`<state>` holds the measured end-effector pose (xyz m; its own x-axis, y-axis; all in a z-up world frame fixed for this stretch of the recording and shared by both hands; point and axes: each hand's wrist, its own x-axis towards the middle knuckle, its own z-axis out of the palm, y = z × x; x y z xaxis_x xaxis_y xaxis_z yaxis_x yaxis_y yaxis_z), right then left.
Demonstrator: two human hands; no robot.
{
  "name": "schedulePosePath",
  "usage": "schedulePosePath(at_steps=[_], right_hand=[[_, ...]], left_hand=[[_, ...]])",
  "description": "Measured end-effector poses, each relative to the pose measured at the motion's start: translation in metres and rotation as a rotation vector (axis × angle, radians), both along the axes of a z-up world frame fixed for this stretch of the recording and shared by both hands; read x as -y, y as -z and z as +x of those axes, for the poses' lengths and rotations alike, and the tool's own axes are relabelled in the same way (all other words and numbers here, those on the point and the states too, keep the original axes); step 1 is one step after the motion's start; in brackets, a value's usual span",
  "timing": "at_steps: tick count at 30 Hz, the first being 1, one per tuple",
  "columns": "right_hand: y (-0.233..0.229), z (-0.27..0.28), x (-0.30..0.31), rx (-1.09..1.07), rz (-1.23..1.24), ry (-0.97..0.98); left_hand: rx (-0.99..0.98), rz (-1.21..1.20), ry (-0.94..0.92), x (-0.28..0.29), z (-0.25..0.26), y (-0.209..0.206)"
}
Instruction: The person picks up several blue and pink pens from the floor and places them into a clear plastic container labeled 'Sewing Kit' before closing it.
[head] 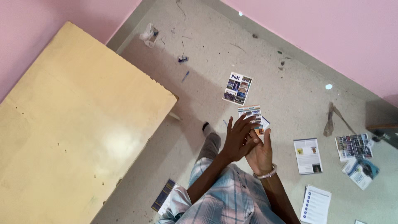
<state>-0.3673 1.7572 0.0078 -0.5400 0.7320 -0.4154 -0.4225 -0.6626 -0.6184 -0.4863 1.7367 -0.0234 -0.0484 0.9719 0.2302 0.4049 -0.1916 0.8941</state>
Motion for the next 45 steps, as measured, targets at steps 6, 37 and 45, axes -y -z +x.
schedulePosePath(at_steps=[6, 37, 45], right_hand=[[-0.017, -0.072, -0.105, -0.049, 0.039, -0.048], [0.048, -0.485, -0.425, 0.183, 0.036, -1.200], [0.065, -0.500, -0.444, 0.129, 0.016, -1.548]], left_hand=[[0.004, 0.070, -0.109, -0.102, -0.078, -0.006], [-0.003, -0.001, -1.410, -0.327, -0.397, 0.040], [0.076, -0.079, -1.667, -0.345, -0.373, 0.063]])
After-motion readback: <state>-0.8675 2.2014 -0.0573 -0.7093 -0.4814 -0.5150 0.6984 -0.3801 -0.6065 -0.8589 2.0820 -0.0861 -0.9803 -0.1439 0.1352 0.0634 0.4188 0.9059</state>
